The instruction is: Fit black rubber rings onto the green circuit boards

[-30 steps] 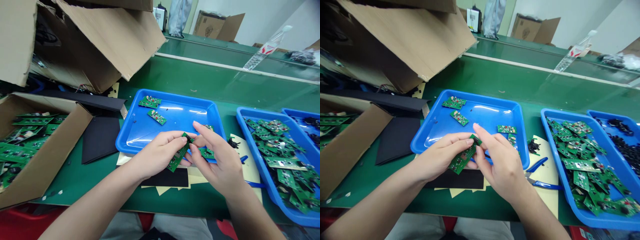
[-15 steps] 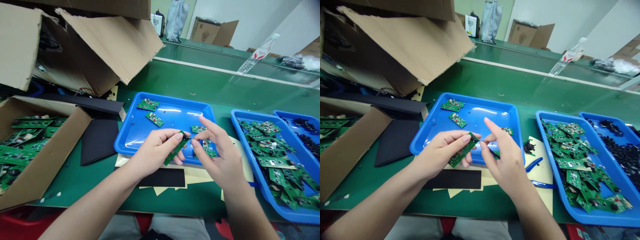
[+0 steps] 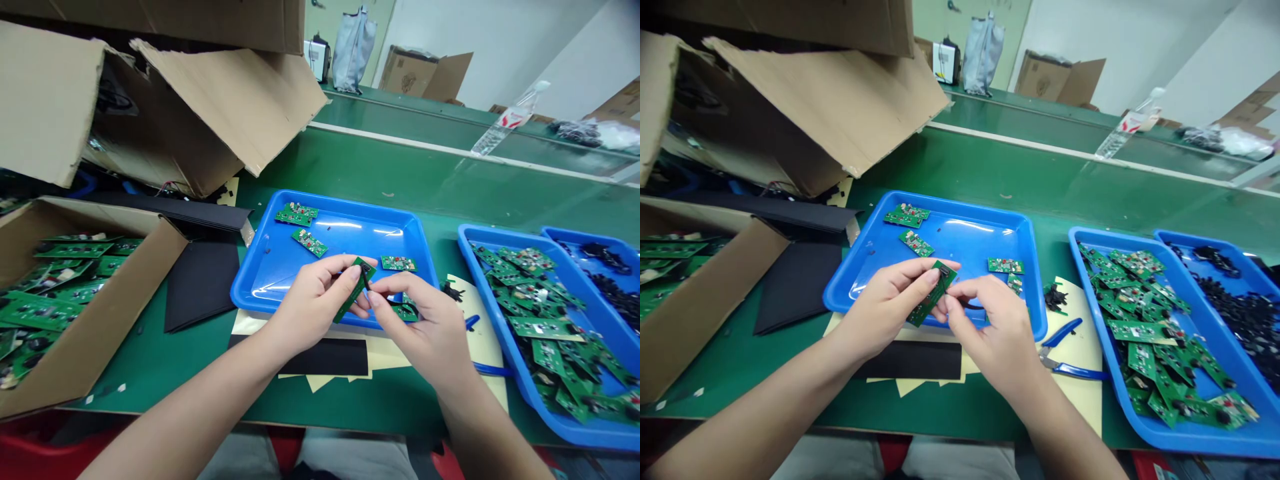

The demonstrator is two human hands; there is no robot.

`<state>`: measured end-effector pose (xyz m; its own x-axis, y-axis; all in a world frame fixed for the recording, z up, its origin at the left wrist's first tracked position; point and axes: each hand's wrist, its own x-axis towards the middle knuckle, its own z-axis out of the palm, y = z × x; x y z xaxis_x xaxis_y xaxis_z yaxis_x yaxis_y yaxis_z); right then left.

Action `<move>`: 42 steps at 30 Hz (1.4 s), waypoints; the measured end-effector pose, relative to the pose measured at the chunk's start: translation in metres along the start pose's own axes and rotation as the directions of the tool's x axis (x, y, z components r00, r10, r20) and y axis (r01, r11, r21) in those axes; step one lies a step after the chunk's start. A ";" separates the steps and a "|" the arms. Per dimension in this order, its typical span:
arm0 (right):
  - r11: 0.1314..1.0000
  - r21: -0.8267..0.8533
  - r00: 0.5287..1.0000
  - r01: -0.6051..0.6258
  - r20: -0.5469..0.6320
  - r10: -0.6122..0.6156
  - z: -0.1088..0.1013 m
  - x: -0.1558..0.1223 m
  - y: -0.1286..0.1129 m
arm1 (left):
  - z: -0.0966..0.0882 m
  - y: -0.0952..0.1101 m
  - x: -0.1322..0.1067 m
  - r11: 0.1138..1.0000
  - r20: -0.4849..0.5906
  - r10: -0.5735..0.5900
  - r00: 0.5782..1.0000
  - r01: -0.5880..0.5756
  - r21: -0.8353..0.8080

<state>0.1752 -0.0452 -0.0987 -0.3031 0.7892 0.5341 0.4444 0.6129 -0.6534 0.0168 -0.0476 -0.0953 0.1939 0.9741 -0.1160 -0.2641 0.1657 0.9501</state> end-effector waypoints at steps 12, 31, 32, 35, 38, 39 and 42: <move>0.993 -0.013 0.991 -0.117 -0.067 0.116 0.001 0.004 0.003 | 0.002 0.000 0.000 0.999 0.029 0.028 0.999 -0.028 0.017; 0.914 -0.274 0.930 0.299 -0.132 -0.344 -0.003 0.002 0.024 | -0.005 0.007 -0.005 0.958 0.244 0.027 0.970 -0.095 0.272; 0.911 -0.259 0.921 0.321 -0.139 -0.364 -0.002 0.002 0.024 | -0.005 0.009 -0.006 0.953 0.261 0.029 0.965 -0.105 0.283; 0.911 -0.187 0.902 0.367 -0.166 -0.398 0.001 0.002 0.022 | -0.007 0.013 -0.008 0.934 0.280 0.032 0.959 -0.129 0.334; 0.956 -0.051 0.932 0.289 -0.213 -0.293 0.000 0.001 0.022 | -0.009 0.013 -0.006 0.862 0.276 0.095 0.956 -0.218 0.458; 0.971 0.002 0.948 0.238 -0.220 -0.231 -0.001 0.001 0.022 | -0.010 0.012 -0.005 0.825 0.273 0.142 0.951 -0.266 0.499; 0.994 0.096 0.982 0.053 -0.185 -0.034 -0.009 0.000 0.020 | -0.014 0.008 -0.001 0.742 0.247 0.287 0.925 -0.378 0.554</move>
<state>0.1915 -0.0328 -0.1071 -0.1567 0.7470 0.6461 0.3444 0.6545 -0.6731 0.0013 -0.0454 -0.0920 0.3373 0.9110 0.2373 0.2536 -0.3307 0.9090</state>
